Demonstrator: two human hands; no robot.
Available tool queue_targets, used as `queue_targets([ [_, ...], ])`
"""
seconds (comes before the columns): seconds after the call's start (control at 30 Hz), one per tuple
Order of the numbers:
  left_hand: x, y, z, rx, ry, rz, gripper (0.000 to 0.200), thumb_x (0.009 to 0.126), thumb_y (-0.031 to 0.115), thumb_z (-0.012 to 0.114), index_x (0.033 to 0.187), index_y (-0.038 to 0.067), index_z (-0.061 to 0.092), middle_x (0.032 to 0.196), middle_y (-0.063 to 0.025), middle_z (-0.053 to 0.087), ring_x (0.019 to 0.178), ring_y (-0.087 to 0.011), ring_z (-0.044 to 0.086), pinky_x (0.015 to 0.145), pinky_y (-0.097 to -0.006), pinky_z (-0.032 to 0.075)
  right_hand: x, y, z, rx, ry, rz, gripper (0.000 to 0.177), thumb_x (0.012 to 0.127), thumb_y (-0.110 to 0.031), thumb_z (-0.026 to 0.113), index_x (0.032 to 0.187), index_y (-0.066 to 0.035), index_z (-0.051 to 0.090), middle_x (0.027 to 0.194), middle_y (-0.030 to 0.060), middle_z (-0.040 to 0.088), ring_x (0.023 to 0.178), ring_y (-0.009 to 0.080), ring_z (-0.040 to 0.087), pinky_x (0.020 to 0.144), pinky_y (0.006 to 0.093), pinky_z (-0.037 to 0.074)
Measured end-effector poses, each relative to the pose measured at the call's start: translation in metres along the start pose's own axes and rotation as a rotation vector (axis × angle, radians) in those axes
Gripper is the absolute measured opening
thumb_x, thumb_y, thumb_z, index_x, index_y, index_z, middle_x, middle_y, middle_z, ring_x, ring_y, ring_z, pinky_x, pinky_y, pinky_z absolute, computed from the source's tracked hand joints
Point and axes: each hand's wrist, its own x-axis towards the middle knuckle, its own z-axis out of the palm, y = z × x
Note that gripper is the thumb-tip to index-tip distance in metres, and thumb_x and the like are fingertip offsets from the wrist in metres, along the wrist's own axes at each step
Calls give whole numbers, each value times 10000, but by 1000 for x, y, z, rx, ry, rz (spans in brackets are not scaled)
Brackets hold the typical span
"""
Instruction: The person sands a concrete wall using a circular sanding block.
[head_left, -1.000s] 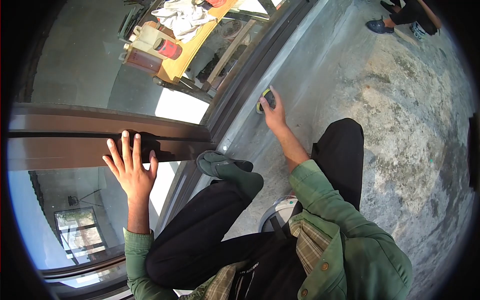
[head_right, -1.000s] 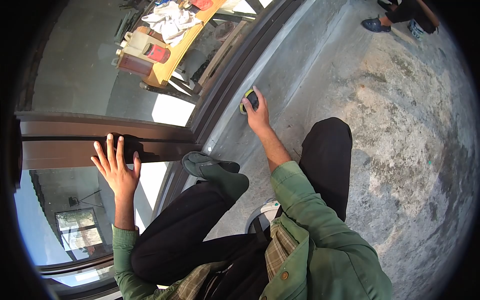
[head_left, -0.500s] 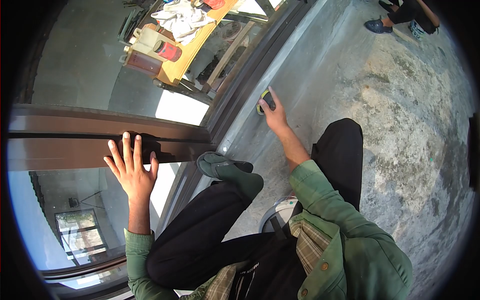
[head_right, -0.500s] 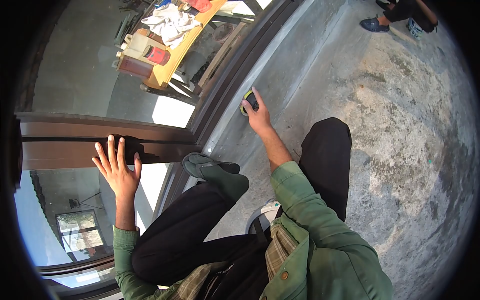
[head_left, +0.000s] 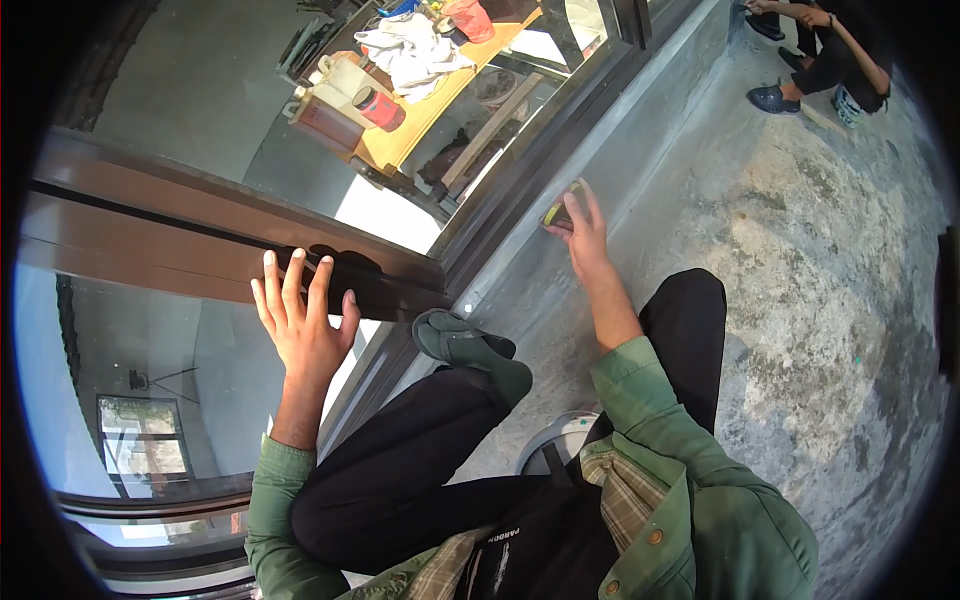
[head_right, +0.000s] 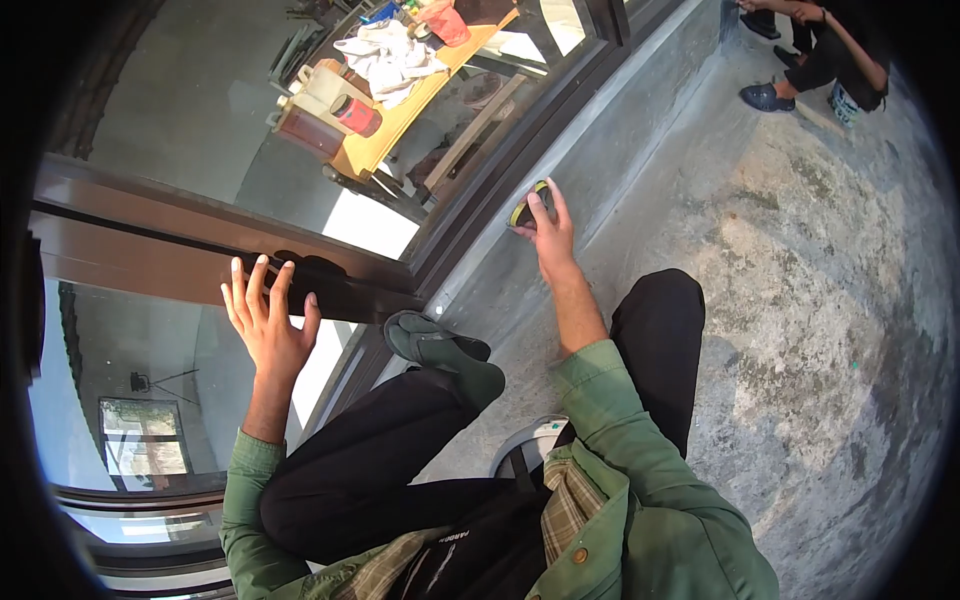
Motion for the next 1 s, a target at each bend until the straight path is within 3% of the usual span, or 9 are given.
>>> queue_targets([
  [0.03, 8, 11, -8, -73, -13, 64, 438, 843, 255, 723, 1256, 135, 644, 1345, -88, 556, 1393, -322, 419, 1172, -543, 279, -1, -28, 15, 190, -154, 39, 670, 1032, -386, 572, 1580, -143, 272, 1364, 165, 559, 1079, 292, 657, 863, 407, 572],
  [0.1, 28, 24, -19, -284, -24, 104, 411, 785, 187, 753, 1174, 90, 664, 1174, -90, 627, 1180, -309, 582, 1001, -455, 460, -11, -56, 36, 239, -303, 71, 660, 1041, -394, 539, 1582, -138, 261, 1397, 176, 533, 1133, 323, 635, 898, 429, 564],
  [0.2, 42, 35, -21, -523, -70, 92, 408, 791, 187, 761, 1160, 59, 644, 1156, -98, 635, 998, -282, 624, 808, -390, 514, -35, -86, 74, 303, -535, 115, 648, 1053, -395, 493, 1586, -127, 239, 1462, 191, 474, 1249, 368, 570, 991, 473, 524],
  [0.3, 49, 49, -26, -687, -140, 58, 461, 848, 280, 762, 1233, 72, 617, 1261, -112, 606, 1086, -296, 620, 891, -411, 541, -57, -96, 101, 335, -736, 153, 649, 1055, -354, 487, 1593, -118, 212, 1504, 175, 431, 1336, 364, 507, 1067, 506, 472],
  [0.4, 53, 56, -29, -752, -225, 125, 753, 815, 409, 795, 1432, 120, 474, 1507, -129, 433, 1298, -332, 525, 1031, -433, 497, -69, -87, 107, 347, -850, 210, 674, 1047, -310, 510, 1597, -96, 184, 1536, 135, 395, 1393, 310, 452, 1113, 500, 425],
  [0.6, 55, 61, -23, -686, -240, 288, 988, 737, 502, 798, 1549, 168, 346, 1611, -126, 303, 1487, -335, 315, 1185, -467, 350, -83, -85, 118, 320, -943, 269, 680, 1066, -354, 471, 1589, -41, 169, 1589, 122, 314, 1455, 246, 374, 1168, 442, 374],
  [0.83, 54, 61, -18, -684, -288, 295, 959, 731, 498, 805, 1528, 177, 378, 1602, -125, 317, 1472, -341, 336, 1178, -477, 356, -82, -86, 115, 223, -1005, 228, 715, 1078, -455, 389, 1600, -43, 125, 1612, 121, 272, 1466, 247, 357, 1174, 438, 375],
  [1.0, 61, 62, -23, -767, -175, 312, 857, 715, 469, 850, 1377, 73, 478, 1555, -147, 372, 1456, -349, 357, 1171, -486, 356, -80, -79, 110, 203, -992, 255, 719, 1077, -483, 356, 1591, -28, 139, 1592, 130, 304, 1439, 241, 394, 1151, 436, 409],
])
